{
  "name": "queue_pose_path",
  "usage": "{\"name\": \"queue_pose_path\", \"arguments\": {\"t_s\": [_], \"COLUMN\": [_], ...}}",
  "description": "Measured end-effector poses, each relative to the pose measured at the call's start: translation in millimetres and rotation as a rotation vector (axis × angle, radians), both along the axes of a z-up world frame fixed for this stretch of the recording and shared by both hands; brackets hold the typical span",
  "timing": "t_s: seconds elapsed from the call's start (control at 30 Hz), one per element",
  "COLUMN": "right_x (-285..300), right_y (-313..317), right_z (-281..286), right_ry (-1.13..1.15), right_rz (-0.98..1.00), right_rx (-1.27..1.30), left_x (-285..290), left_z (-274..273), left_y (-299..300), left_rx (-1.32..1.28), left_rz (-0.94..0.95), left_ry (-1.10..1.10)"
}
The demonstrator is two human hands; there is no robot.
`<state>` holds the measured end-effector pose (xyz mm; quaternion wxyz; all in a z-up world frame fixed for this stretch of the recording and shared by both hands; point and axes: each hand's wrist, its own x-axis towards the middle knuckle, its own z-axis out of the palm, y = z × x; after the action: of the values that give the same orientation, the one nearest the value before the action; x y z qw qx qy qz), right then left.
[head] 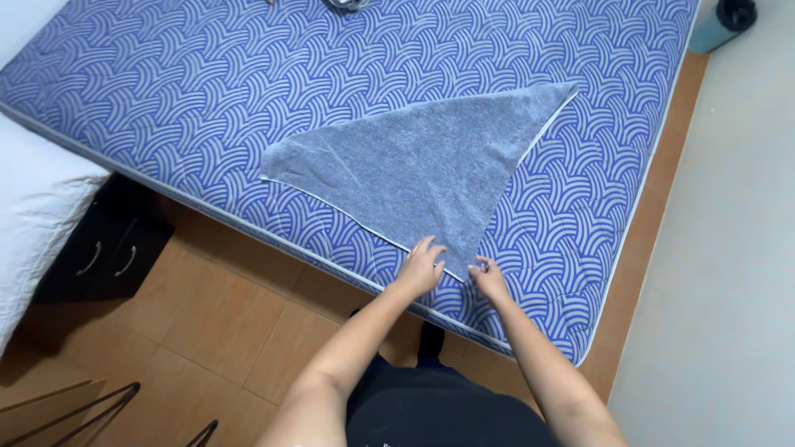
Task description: The person folds a gray towel on a blue patterned mattress. They smooth the towel, fold it into a triangle, and then roll it into a compact bundle before picking it up.
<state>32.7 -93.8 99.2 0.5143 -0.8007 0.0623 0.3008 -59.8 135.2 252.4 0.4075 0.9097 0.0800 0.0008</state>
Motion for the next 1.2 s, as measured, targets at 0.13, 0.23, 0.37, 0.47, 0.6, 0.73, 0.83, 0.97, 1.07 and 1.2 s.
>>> {"name": "queue_pose_path", "arguments": {"t_s": [0.13, 0.23, 0.37, 0.47, 0.6, 0.73, 0.83, 0.97, 1.07, 1.2], "right_x": [7.3, 5.3, 7.4, 2.8, -7.5, -30.7, -60.0, -87.8, -93.3, -79.9], "right_y": [32.7, 51.2, 74.8, 76.1, 70.9, 53.9, 36.1, 14.8, -0.1, -6.2], "right_z": [59.1, 79.5, 101.3, 98.3, 94.5, 79.9, 74.4, 82.6, 85.0, 88.2], "right_ry": [0.03, 0.067, 0.111, 0.137, 0.159, 0.225, 0.247, 0.269, 0.296, 0.303], "right_rz": [0.098, 0.157, 0.166, 0.133, 0.047, -0.049, -0.104, -0.166, -0.204, -0.206], "right_rx": [0.052, 0.121, 0.069, 0.006, -0.02, -0.057, -0.065, -0.075, -0.027, -0.106], "left_x": [5.0, 2.1, -6.1, -13.9, -13.5, -10.5, -6.8, -0.2, 2.6, 9.8], "left_z": [17.4, 28.5, 39.1, 30.9, 15.7, -1.1, -13.1, -20.2, -26.0, -12.3], "left_y": [26.1, 47.2, 78.3, 93.0, 101.3, 86.6, 67.2, 35.7, 15.6, 8.4], "left_rx": [-0.034, -0.047, -0.049, -0.057, -0.098, -0.165, -0.201, -0.25, -0.266, -0.255], "left_rz": [0.003, -0.002, -0.011, -0.028, -0.069, -0.152, -0.242, -0.325, -0.367, -0.405], "left_ry": [-0.072, -0.168, -0.206, -0.189, -0.177, -0.117, -0.079, 0.011, 0.016, 0.004]}}
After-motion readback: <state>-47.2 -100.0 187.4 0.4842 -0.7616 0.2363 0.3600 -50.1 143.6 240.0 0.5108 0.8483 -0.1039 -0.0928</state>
